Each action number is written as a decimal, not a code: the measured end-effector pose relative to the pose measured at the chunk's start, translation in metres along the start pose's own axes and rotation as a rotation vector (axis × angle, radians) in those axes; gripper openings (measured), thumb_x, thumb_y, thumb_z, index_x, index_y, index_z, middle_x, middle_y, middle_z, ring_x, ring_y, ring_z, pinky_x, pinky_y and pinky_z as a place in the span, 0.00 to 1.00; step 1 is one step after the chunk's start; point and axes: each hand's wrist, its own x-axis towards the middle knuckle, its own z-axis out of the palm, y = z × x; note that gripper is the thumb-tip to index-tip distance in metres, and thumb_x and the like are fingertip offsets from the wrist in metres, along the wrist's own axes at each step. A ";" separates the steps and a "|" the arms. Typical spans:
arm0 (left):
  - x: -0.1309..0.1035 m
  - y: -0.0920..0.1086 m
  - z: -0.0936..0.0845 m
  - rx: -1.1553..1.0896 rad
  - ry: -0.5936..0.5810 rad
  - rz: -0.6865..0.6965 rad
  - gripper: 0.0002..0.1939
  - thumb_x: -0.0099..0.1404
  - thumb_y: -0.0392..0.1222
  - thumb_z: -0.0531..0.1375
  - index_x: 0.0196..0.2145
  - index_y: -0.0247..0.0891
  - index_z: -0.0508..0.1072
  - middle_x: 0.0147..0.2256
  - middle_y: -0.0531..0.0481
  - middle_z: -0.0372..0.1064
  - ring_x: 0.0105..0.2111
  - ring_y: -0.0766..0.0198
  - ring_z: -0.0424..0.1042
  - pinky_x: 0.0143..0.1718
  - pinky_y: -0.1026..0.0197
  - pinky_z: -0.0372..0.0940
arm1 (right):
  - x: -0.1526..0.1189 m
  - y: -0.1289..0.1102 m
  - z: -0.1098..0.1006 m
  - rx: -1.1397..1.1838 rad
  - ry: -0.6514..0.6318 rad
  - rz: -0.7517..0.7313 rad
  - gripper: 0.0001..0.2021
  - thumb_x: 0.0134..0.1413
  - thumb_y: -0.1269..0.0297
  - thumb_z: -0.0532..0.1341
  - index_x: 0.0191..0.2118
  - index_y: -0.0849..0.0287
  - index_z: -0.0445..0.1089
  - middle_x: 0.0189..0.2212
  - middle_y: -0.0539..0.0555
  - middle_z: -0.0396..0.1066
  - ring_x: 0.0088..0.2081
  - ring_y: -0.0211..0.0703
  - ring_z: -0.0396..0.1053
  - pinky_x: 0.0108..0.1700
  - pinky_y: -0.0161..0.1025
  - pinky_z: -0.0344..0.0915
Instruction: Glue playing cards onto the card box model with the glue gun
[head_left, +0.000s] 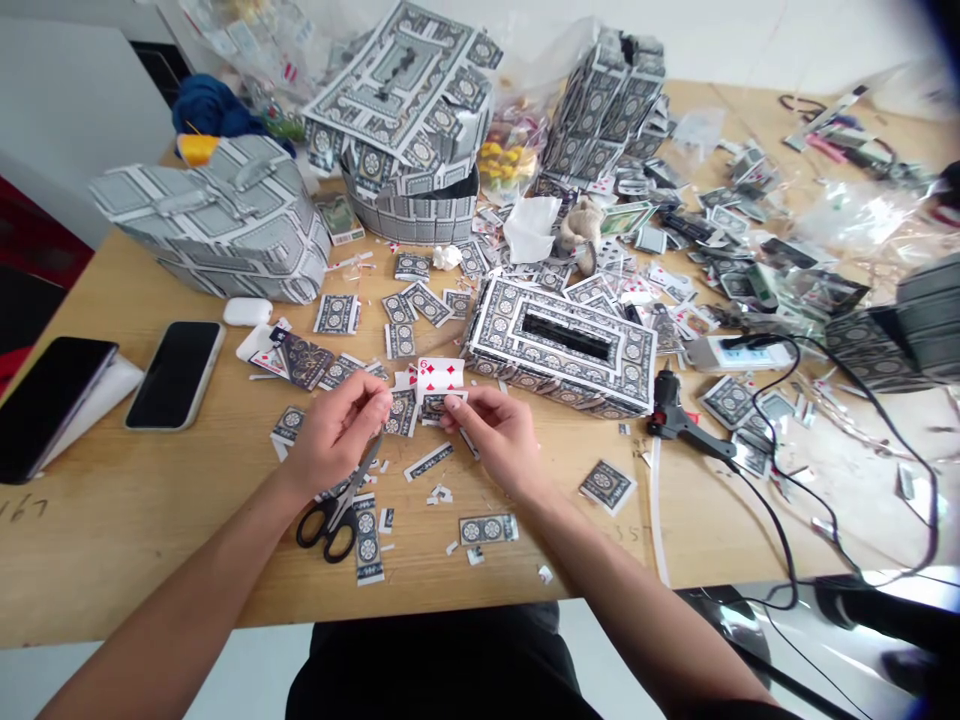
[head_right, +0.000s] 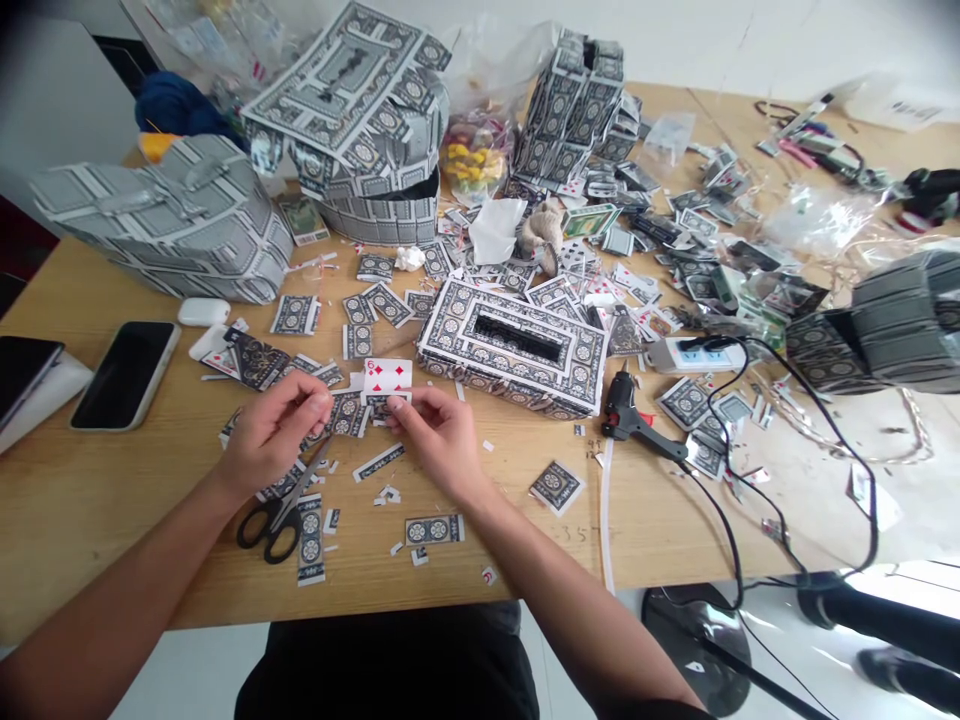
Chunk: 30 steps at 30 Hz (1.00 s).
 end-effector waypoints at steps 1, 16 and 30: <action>0.000 0.000 0.000 0.018 -0.005 0.004 0.13 0.80 0.48 0.58 0.37 0.41 0.71 0.27 0.55 0.65 0.25 0.67 0.64 0.26 0.64 0.61 | 0.000 0.000 0.000 0.000 0.002 -0.001 0.17 0.58 0.47 0.75 0.37 0.58 0.81 0.29 0.53 0.82 0.32 0.42 0.78 0.37 0.40 0.76; 0.004 -0.007 0.006 -0.029 0.112 0.073 0.06 0.70 0.42 0.71 0.39 0.42 0.77 0.34 0.52 0.79 0.31 0.65 0.77 0.34 0.63 0.72 | -0.001 -0.002 0.000 -0.010 0.009 -0.009 0.17 0.58 0.47 0.75 0.38 0.57 0.82 0.29 0.54 0.82 0.32 0.43 0.79 0.38 0.41 0.76; 0.003 -0.001 0.008 0.045 0.142 0.045 0.08 0.70 0.43 0.70 0.42 0.42 0.76 0.35 0.54 0.78 0.33 0.64 0.79 0.35 0.63 0.73 | -0.001 -0.002 0.002 0.000 -0.018 -0.003 0.16 0.58 0.48 0.76 0.37 0.57 0.82 0.30 0.54 0.83 0.32 0.43 0.79 0.39 0.42 0.76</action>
